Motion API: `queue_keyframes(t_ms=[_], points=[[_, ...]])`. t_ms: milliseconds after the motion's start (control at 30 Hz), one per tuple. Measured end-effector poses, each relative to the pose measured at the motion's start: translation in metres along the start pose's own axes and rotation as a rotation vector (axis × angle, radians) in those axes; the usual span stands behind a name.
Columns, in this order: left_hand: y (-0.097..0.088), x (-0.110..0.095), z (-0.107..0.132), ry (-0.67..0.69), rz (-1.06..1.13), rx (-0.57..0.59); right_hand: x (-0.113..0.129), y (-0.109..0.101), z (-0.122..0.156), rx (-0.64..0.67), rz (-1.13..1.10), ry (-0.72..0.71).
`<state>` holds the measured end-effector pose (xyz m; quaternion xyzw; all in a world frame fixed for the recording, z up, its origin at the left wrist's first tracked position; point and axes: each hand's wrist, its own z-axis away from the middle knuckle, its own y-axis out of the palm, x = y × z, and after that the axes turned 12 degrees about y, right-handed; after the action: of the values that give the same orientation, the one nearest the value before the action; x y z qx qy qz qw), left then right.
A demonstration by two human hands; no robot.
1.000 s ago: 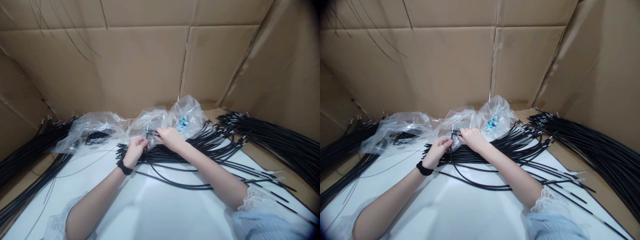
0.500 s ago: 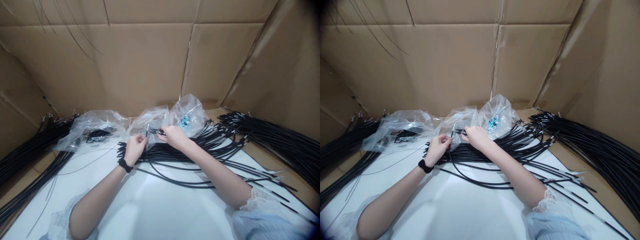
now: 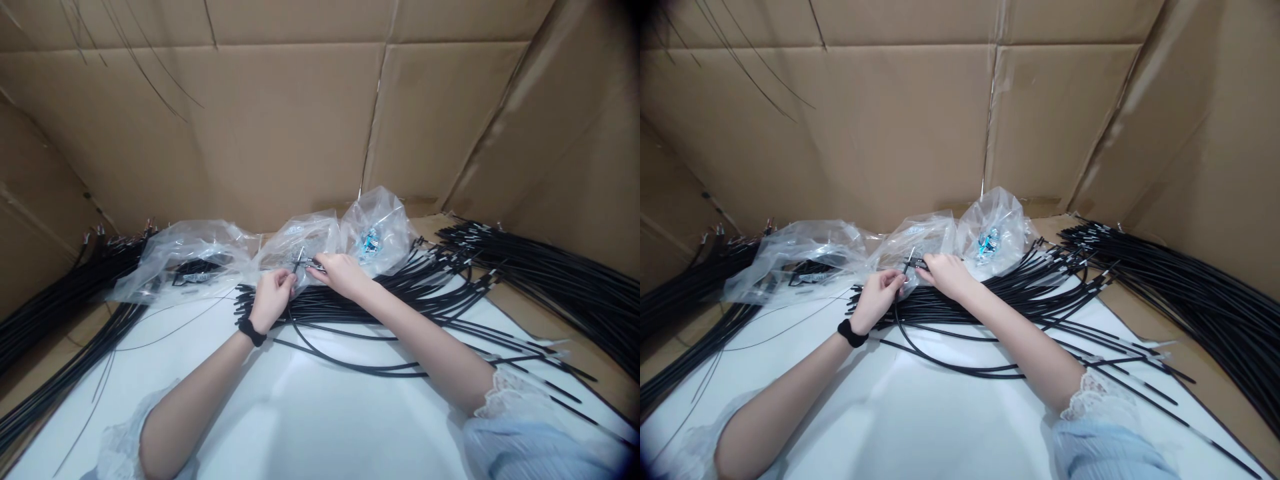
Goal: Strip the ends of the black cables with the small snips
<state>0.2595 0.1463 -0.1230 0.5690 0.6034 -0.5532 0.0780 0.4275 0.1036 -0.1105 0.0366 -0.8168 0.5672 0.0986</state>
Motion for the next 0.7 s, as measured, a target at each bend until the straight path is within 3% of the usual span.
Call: queue_keyframes(t_ms=[300, 700], points=[[0.001, 0.004, -0.001, -0.006, -0.121, -0.047, 0.003, 0.008, -0.006, 0.013, -0.054, -0.026], [-0.007, 0.019, -0.006, -0.084, -0.207, -0.132, 0.025, 0.014, -0.031, 0.058, -0.065, -0.052]])
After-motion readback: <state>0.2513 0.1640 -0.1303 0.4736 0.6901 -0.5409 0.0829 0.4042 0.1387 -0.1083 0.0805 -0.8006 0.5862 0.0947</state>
